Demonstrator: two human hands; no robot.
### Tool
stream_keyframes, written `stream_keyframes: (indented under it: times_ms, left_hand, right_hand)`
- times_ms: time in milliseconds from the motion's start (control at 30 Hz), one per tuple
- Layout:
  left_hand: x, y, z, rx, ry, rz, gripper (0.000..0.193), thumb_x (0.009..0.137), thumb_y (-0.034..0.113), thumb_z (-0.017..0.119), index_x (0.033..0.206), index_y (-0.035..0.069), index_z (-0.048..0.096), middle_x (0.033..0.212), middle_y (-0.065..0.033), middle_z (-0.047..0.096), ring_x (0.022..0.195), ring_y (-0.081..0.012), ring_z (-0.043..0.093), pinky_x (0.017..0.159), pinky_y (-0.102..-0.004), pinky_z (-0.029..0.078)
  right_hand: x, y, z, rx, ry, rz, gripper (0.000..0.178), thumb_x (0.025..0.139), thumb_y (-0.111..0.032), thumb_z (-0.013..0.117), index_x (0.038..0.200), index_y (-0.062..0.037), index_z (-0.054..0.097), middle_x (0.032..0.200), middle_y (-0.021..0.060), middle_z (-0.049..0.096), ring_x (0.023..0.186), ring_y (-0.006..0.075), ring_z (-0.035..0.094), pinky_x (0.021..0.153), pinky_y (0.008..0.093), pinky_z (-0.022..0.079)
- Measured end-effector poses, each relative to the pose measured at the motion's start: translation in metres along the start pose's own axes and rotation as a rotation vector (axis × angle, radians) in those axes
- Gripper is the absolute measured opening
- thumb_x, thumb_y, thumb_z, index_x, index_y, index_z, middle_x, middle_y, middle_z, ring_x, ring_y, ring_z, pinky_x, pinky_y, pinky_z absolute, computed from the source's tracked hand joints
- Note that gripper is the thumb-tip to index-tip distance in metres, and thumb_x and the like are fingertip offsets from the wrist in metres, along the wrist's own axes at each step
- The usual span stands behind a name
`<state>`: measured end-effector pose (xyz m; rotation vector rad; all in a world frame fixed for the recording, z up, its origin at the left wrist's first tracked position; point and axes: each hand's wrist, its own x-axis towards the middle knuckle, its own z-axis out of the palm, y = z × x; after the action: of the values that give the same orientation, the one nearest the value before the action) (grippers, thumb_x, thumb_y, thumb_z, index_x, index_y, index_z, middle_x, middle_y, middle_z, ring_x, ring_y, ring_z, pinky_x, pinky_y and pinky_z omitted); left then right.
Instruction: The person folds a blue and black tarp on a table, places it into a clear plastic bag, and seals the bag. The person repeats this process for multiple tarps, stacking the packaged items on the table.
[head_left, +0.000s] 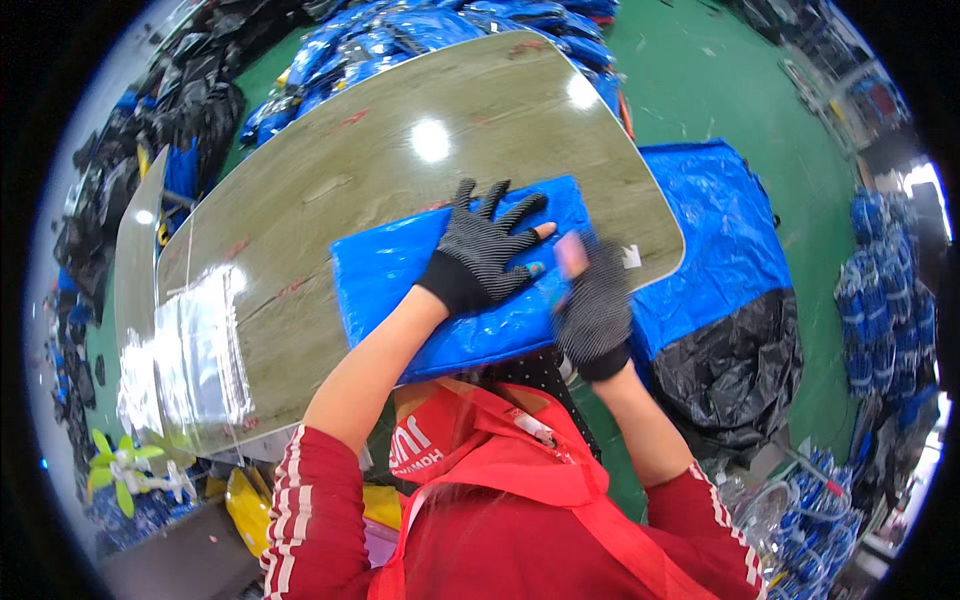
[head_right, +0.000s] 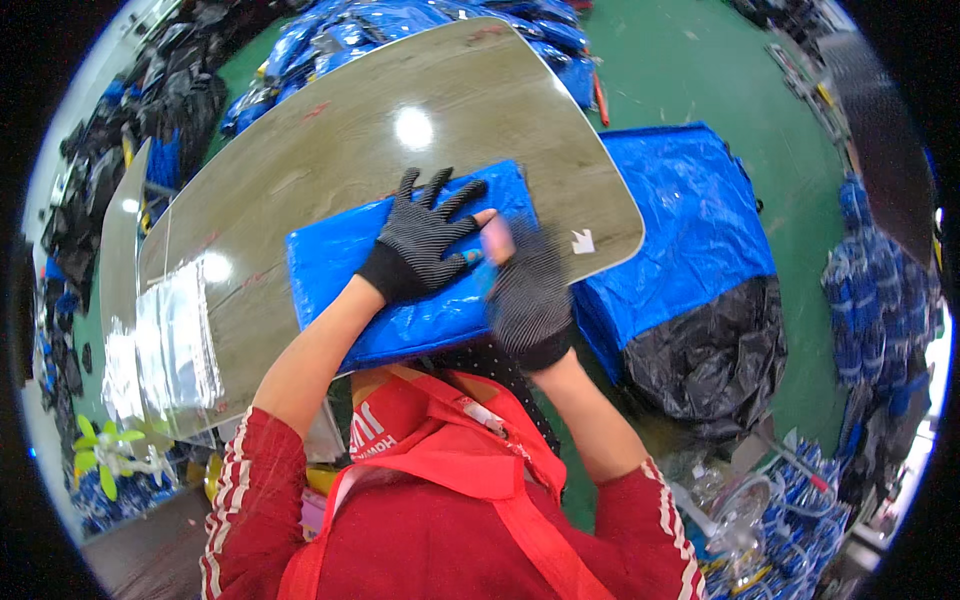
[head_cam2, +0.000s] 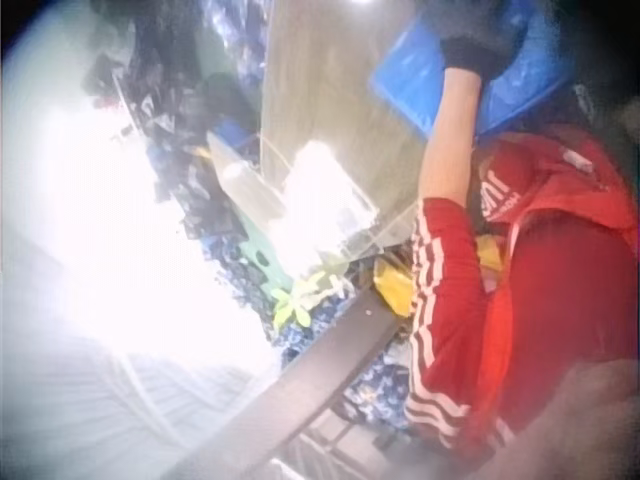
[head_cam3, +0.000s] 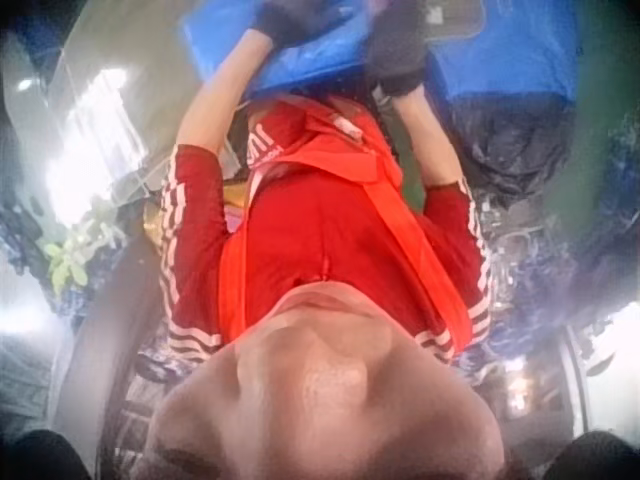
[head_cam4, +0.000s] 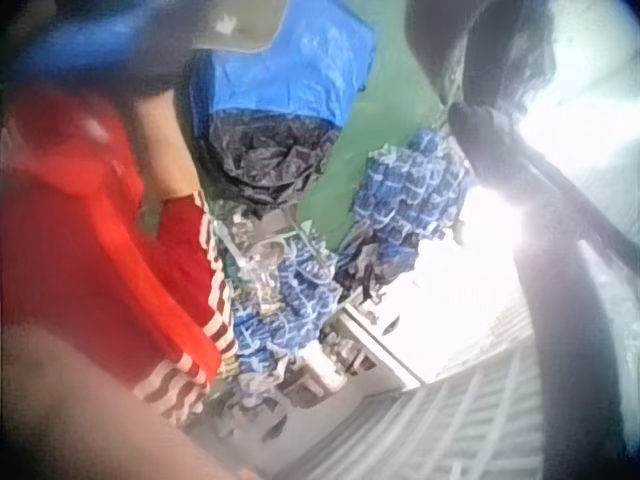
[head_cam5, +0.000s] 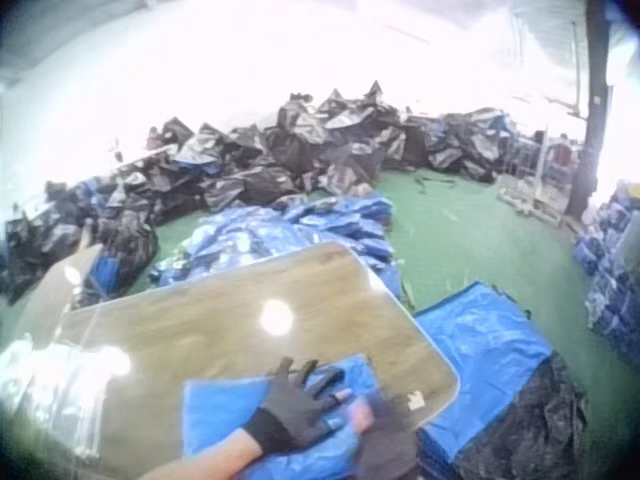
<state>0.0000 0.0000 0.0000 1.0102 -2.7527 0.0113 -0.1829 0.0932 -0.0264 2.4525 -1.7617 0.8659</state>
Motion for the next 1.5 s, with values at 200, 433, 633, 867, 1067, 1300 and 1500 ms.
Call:
stream_keyframes:
  times_ms: [200,433,633,867,1067,1300,1500]
  left_hand:
    - [-0.009,-0.017,0.013,-0.312,-0.186,-0.022,0.045,0.095,0.041,0.046,0.134,0.021,0.054,0.151,-0.0066,0.035,0.13,-0.0358,0.042,0.108,-0.0437,0.034]
    - [-0.092,-0.028,-0.016,-1.717,-0.657,-0.552,0.065,0.097,0.056,0.038,0.141,0.009,0.044,0.147,-0.0097,0.041,0.132,-0.0222,0.042,0.111,-0.037,0.029]
    - [-0.189,0.043,-0.004,-1.865,0.643,-0.59,0.076,0.09,0.057,0.051,0.143,0.005,0.036,0.138,-0.0128,0.047,0.118,-0.0248,0.048,0.102,-0.0387,0.037]
    - [-0.233,0.072,0.022,-1.121,0.634,-0.931,0.06,0.087,0.053,0.06,0.114,0.0,0.061,0.091,-0.0179,0.068,0.077,-0.0245,0.065,0.075,-0.0419,0.05]
    - [-0.42,-0.08,-0.048,-0.169,0.324,-1.21,0.018,0.083,0.025,0.061,0.092,0.009,0.064,0.087,-0.0154,0.065,0.081,-0.0296,0.064,0.072,-0.0381,0.05]
    - [-0.59,-0.186,-0.047,0.183,0.332,-1.399,0.012,0.075,0.019,0.062,0.079,0.012,0.07,0.087,-0.0108,0.066,0.088,-0.0313,0.061,0.084,-0.0405,0.047]
    - [-0.373,-0.158,-0.038,-0.21,0.54,-1.076,0.022,0.08,0.02,0.066,0.095,0.005,0.067,0.093,-0.0142,0.065,0.089,-0.0337,0.061,0.083,-0.0407,0.047]
  right_hand:
    - [-0.043,-0.018,-0.007,-0.008,0.079,-0.331,0.049,0.083,-0.025,0.065,0.13,-0.0166,0.053,0.122,0.017,0.058,0.112,0.0389,0.055,0.102,0.0583,0.035]
    - [-0.01,0.008,-0.074,0.31,0.073,-0.335,0.054,0.066,-0.018,0.075,0.117,-0.0112,0.061,0.113,0.0167,0.063,0.098,0.0411,0.059,0.088,0.0465,0.047]
    - [-0.004,-0.024,-0.063,1.107,-0.012,0.452,0.051,0.082,-0.02,0.075,0.124,-0.0005,0.054,0.116,0.0126,0.063,0.107,0.0227,0.059,0.092,0.0351,0.047]
    - [0.007,-0.044,0.014,1.485,-0.643,0.943,0.063,0.084,-0.031,0.072,0.134,-0.0032,0.047,0.121,0.0138,0.06,0.101,0.0263,0.062,0.085,0.0402,0.054]
    - [0.007,-0.03,0.021,1.406,-0.788,0.985,0.073,0.083,-0.026,0.069,0.143,-0.0026,0.033,0.129,0.0199,0.054,0.108,0.0337,0.061,0.088,0.045,0.055]
    - [0.01,-0.022,0.016,1.397,-0.833,1.062,0.075,0.086,-0.036,0.068,0.145,-0.0076,0.032,0.135,0.018,0.051,0.116,0.0327,0.056,0.097,0.0476,0.048]
    - [0.003,-0.011,0.017,1.367,-0.735,0.905,0.077,0.084,-0.032,0.07,0.145,-0.0064,0.032,0.135,0.0164,0.05,0.115,0.0299,0.056,0.094,0.0439,0.05]
